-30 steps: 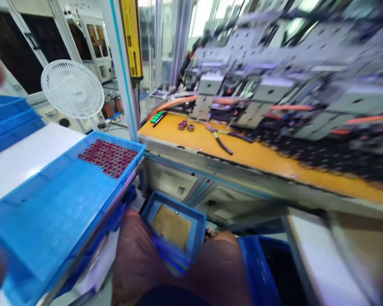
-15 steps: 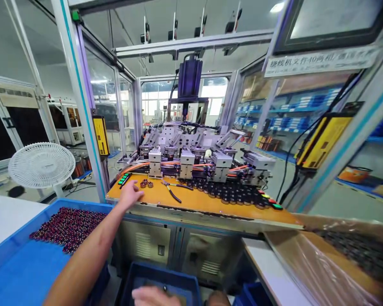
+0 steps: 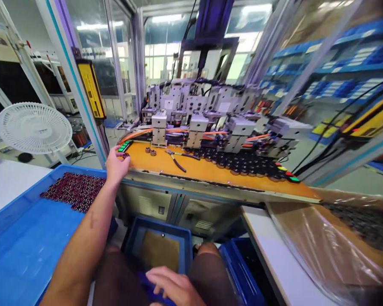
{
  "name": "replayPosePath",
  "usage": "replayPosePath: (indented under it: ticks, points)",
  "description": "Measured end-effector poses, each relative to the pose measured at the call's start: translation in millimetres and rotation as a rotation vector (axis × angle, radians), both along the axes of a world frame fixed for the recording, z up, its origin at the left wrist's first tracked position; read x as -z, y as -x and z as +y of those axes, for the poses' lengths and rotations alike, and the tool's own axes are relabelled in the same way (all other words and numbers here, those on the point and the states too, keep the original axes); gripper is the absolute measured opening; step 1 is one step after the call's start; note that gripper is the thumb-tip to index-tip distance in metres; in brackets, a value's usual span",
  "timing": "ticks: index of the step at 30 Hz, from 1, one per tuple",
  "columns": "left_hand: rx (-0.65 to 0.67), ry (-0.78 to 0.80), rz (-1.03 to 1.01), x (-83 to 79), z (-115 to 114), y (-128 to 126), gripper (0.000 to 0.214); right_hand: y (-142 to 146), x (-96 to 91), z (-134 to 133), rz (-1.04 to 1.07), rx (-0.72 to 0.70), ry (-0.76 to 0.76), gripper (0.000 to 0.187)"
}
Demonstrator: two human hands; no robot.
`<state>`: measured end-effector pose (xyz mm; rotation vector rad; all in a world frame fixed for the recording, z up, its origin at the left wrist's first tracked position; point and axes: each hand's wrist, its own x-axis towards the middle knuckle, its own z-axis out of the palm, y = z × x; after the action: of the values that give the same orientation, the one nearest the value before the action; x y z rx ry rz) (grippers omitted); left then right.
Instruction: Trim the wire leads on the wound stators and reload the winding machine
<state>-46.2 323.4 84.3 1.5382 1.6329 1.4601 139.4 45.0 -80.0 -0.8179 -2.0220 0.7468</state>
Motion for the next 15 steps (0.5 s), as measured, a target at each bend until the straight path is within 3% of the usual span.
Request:
replayPosePath:
  ticks: [4, 8, 10, 12, 15]
  points:
    - [0.095, 0.034, -0.206, 20.3, -78, 21, 0.063, -15, -33.3, 3, -0.082, 0.083, -0.134, 0.032]
    - [0.264, 0.12, -0.297, 51.0, -177, 8, 0.059, -38, -80.0, 25, -0.17, 0.193, -0.395, 0.032]
    - [0.375, 0.13, -0.32, 64.4, -218, -2, 0.06, -45, -108.7, 34, -0.243, 0.152, -0.468, 0.032]
    - [0.448, 0.049, -0.241, 72.6, -247, -6, 0.064, -45, -134.8, 41, -0.379, 0.024, -0.505, 0.033]
    - [0.478, -0.089, -0.109, 76.9, -266, -2, 0.073, -40, -155.5, 48, -0.567, -0.092, -0.517, 0.036]
